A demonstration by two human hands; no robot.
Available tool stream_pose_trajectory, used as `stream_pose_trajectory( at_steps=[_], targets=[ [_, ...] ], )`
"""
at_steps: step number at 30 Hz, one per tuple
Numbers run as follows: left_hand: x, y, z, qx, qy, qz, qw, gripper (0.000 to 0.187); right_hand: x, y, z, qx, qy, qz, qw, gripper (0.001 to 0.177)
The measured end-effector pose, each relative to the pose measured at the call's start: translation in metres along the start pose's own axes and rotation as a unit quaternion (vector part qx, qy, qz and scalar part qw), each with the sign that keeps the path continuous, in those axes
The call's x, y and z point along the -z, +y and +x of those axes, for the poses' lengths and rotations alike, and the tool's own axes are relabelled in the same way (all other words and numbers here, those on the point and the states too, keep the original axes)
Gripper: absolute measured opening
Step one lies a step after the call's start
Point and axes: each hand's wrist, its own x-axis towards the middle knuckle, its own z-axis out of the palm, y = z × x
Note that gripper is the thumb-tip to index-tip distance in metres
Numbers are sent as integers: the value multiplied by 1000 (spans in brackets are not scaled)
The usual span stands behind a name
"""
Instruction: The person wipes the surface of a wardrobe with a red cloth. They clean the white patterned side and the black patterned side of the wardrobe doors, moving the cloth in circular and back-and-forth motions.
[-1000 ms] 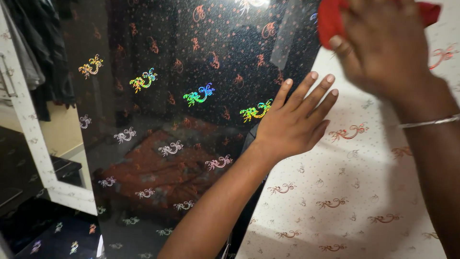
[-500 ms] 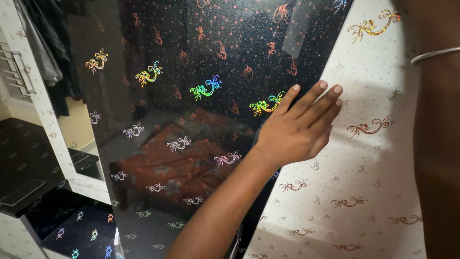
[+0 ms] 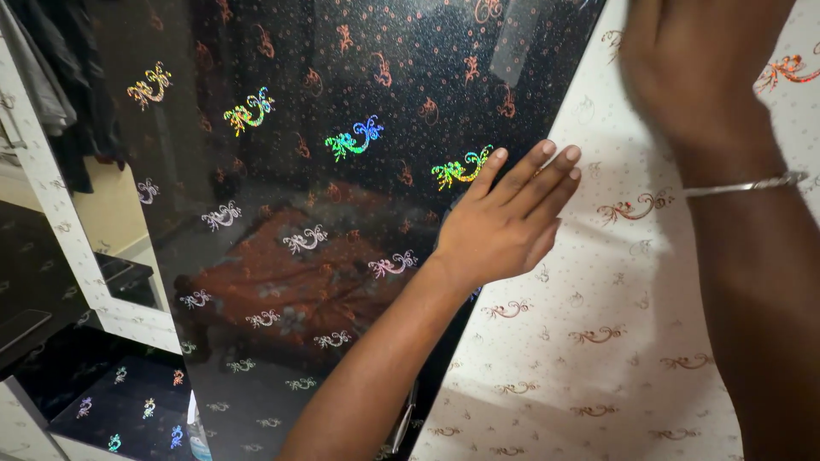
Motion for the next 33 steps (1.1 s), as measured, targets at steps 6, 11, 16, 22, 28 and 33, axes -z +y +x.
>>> stream_pose_trajectory(
  at_steps=[6, 11, 16, 22, 28, 33],
  targets=[
    [2, 3, -19, 19, -22, 12, 999, 56, 23, -29, -19, 0, -31, 79, 996, 20],
    [2, 5, -26, 28, -37, 27, 999, 57, 28, -40, -26, -20, -64, 84, 994, 27],
    [2, 7, -29, 35, -46, 33, 998, 57, 32, -65, -45, -56, -91, 103, 989, 30],
    [-1, 5, -34, 25, -13, 29, 999, 47, 45, -93, -71, -89, -167, 114, 975, 42],
    [-6, 5, -61, 29, 0, 9, 1000, 41, 57, -121, -106, -65, -186, 80, 977, 44],
    [-7, 9, -106, 22, -21, 18, 999, 45, 67, -146, -138, -41, -191, 114, 974, 33]
  ],
)
